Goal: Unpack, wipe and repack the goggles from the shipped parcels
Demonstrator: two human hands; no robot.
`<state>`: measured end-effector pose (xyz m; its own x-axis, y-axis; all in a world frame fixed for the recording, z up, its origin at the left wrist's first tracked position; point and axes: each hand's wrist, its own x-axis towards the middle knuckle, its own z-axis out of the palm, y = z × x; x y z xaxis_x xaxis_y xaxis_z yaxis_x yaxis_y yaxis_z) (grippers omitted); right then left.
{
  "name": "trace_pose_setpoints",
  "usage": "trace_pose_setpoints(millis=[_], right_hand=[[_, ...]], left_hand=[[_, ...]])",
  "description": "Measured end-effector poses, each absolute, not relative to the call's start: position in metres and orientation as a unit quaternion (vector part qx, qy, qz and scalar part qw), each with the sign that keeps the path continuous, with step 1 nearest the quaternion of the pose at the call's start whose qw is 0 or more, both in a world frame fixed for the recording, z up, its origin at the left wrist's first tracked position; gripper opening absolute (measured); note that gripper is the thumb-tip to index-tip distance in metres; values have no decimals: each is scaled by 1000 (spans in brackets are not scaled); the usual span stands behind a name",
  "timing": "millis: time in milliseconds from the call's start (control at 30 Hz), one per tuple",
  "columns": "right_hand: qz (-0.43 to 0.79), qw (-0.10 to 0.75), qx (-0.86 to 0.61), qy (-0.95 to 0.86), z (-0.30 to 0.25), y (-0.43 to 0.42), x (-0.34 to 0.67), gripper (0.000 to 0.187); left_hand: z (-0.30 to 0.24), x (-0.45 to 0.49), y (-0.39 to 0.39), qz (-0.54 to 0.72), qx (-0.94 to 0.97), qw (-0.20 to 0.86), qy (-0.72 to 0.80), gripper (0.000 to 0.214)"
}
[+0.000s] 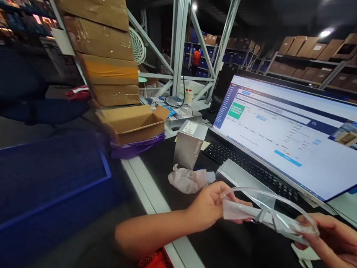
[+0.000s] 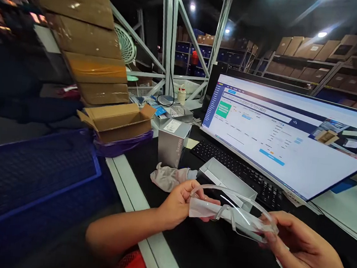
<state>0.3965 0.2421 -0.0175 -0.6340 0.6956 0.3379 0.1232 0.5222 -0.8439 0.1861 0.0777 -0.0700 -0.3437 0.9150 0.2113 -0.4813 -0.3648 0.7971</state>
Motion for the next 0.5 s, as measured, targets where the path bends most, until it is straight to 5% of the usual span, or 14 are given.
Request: trace_pose_setpoints(millis=[133, 267, 500], right_hand=[[524, 352, -312, -710, -13, 247, 389, 33], [567, 408, -318, -641, -10, 254, 378, 31], [506, 436, -290, -686, -23, 252, 369, 34]], left_hand=[[-61, 157, 68, 638, 410, 347, 552, 49], [-53, 116, 58, 404, 397, 102, 818, 12], [-68, 91, 87, 229, 404, 86, 881, 33]])
